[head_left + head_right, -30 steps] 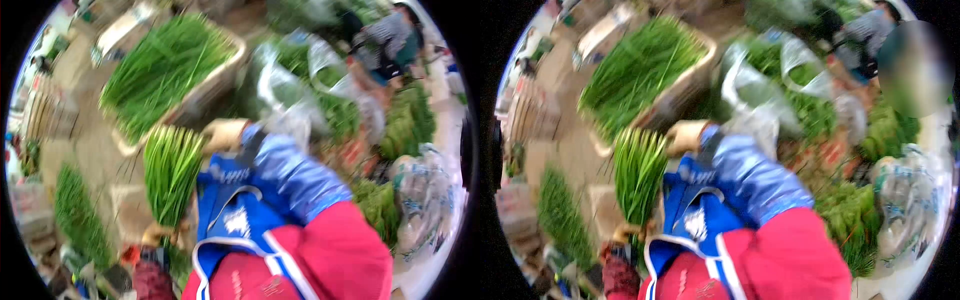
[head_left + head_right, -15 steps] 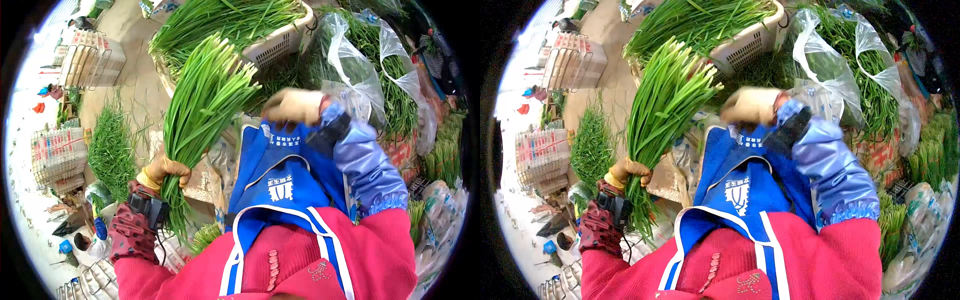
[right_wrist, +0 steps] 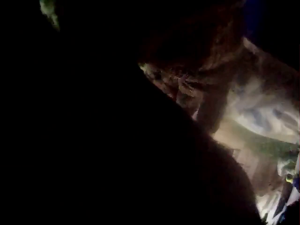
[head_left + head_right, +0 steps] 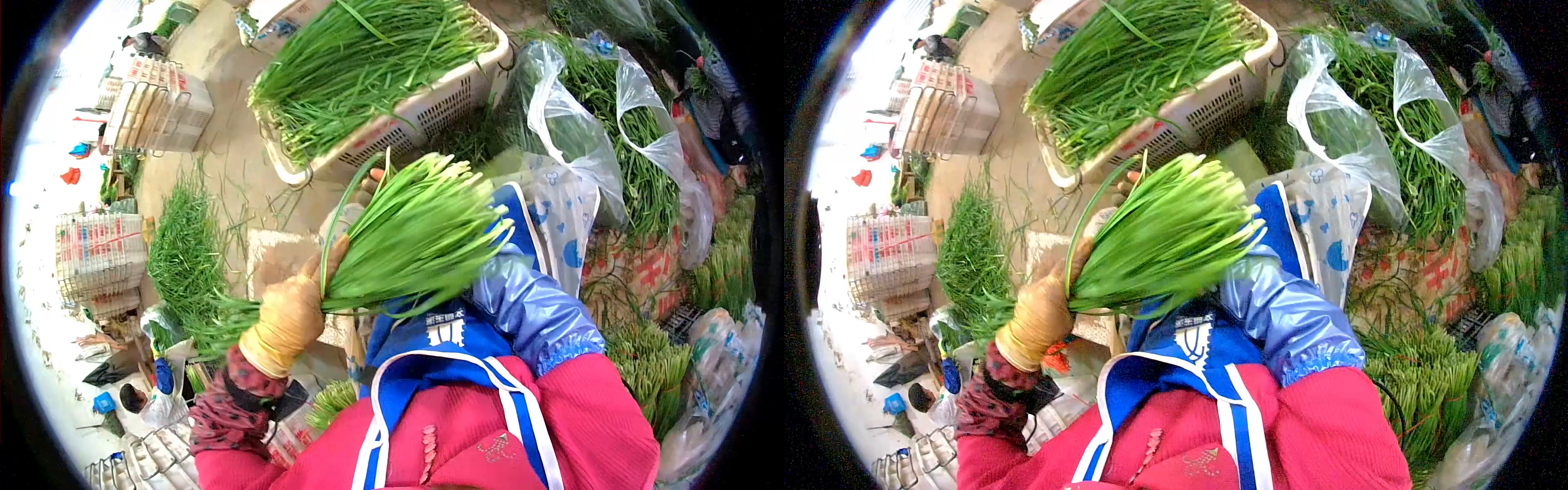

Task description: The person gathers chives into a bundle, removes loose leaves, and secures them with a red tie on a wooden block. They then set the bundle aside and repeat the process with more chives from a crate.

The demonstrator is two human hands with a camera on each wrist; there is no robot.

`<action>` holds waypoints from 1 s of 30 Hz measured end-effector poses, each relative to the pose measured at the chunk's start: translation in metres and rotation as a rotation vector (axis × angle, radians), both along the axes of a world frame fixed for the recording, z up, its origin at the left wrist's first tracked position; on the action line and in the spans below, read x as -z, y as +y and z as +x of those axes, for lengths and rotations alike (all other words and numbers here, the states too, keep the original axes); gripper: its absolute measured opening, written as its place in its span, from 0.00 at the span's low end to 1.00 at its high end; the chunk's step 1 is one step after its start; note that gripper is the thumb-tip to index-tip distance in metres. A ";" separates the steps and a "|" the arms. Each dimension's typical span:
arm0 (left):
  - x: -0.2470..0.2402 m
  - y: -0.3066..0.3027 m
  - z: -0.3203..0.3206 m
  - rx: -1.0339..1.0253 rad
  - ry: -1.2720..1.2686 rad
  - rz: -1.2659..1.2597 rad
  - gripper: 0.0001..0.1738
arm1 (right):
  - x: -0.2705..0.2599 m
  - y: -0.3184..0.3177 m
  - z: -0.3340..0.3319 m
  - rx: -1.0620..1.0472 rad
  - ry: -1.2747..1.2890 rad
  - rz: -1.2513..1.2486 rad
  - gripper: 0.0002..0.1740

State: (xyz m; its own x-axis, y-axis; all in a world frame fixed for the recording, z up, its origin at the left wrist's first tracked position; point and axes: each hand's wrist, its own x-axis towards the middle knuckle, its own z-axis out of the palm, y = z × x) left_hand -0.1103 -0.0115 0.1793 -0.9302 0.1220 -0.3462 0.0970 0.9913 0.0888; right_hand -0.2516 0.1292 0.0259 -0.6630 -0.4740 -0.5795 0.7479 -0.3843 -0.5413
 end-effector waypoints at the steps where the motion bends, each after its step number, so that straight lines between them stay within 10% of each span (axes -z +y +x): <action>1: 0.011 0.008 0.010 -0.008 -0.013 -0.101 0.54 | 0.013 0.019 0.004 -0.142 -0.122 -0.418 0.31; 9: 0.114 0.034 0.096 -0.206 0.110 0.124 0.54 | 0.035 0.051 0.006 -0.333 -0.201 -1.136 0.32; 14: 0.083 0.017 0.089 -0.073 -0.048 0.369 0.57 | 0.041 0.057 0.005 -0.434 -0.236 -1.258 0.33; 17: 0.022 -0.032 0.054 0.006 -0.446 0.607 0.59 | 0.039 0.061 0.007 -0.483 -0.227 -1.244 0.33; 19: 0.005 -0.065 0.033 -0.319 -0.637 0.637 0.59 | 0.025 0.065 0.013 -0.472 -0.224 -1.091 0.36; 23: 0.046 -0.046 -0.010 -0.426 -0.464 1.497 0.61 | 0.008 0.063 0.021 -0.491 -0.139 -1.042 0.45; 30: 0.165 0.030 0.011 -0.347 -0.798 1.836 0.41 | -0.012 0.074 0.018 -0.464 -0.138 -0.851 0.49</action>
